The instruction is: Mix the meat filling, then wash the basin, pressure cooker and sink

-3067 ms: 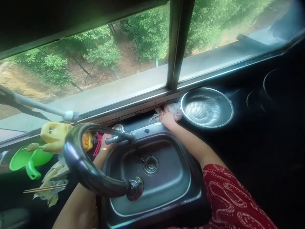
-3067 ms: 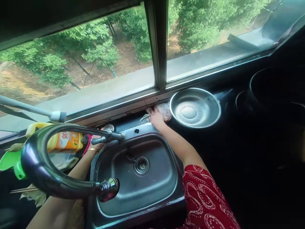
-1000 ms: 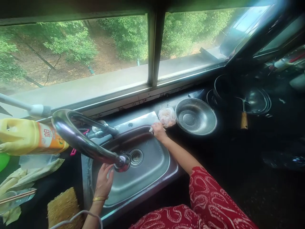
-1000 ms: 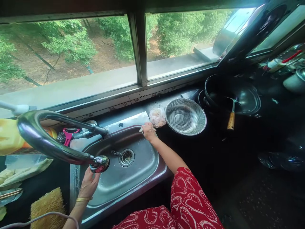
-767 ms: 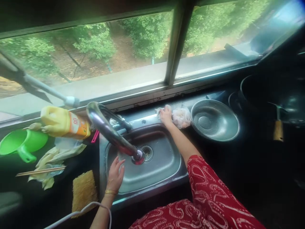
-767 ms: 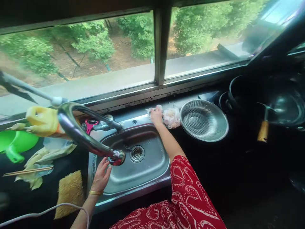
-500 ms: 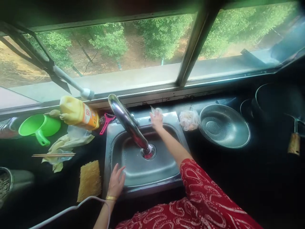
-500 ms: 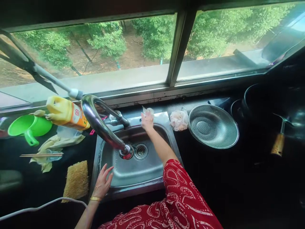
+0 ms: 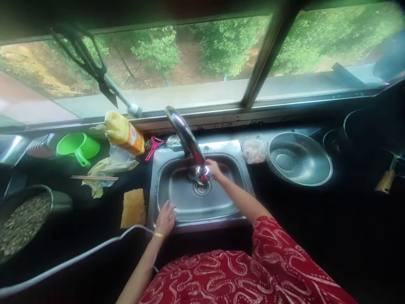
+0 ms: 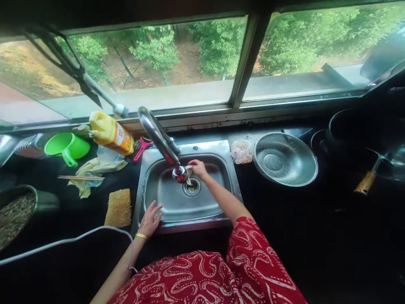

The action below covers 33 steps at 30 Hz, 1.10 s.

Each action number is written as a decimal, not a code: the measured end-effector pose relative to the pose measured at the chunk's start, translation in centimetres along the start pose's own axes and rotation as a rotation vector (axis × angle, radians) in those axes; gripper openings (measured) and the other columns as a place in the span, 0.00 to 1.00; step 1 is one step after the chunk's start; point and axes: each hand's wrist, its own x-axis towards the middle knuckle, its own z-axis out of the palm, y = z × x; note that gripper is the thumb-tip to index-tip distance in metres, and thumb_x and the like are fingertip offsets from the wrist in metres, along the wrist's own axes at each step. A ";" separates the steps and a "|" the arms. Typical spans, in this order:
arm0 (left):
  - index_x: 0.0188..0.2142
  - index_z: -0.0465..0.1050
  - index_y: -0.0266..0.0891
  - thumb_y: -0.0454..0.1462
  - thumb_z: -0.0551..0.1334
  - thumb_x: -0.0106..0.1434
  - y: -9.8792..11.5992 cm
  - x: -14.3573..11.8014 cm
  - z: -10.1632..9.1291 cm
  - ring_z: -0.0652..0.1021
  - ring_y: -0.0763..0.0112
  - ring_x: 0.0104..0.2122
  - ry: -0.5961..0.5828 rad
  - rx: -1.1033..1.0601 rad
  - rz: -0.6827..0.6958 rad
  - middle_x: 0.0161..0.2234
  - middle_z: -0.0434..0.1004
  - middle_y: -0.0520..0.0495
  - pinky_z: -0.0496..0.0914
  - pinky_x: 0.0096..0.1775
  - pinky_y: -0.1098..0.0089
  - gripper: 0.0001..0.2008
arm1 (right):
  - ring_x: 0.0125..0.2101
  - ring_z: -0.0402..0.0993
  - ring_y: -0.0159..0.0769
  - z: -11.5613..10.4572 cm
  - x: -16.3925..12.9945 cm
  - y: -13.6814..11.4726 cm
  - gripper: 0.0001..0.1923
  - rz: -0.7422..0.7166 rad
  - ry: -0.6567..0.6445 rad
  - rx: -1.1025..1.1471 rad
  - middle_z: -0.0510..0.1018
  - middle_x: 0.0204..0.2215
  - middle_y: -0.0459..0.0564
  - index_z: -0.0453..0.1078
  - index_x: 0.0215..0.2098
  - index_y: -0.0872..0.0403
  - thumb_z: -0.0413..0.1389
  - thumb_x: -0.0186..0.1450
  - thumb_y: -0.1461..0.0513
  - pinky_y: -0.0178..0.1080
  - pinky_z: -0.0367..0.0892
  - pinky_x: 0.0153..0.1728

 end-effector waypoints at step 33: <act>0.47 0.76 0.37 0.37 0.53 0.65 -10.5 -12.8 -13.0 0.71 0.58 0.57 -0.018 -0.309 0.036 0.57 0.68 0.38 0.66 0.58 0.54 0.17 | 0.46 0.69 0.44 24.7 -25.3 -3.8 0.18 -0.272 -0.060 -0.678 0.74 0.43 0.59 0.74 0.45 0.55 0.43 0.71 0.61 0.43 0.63 0.49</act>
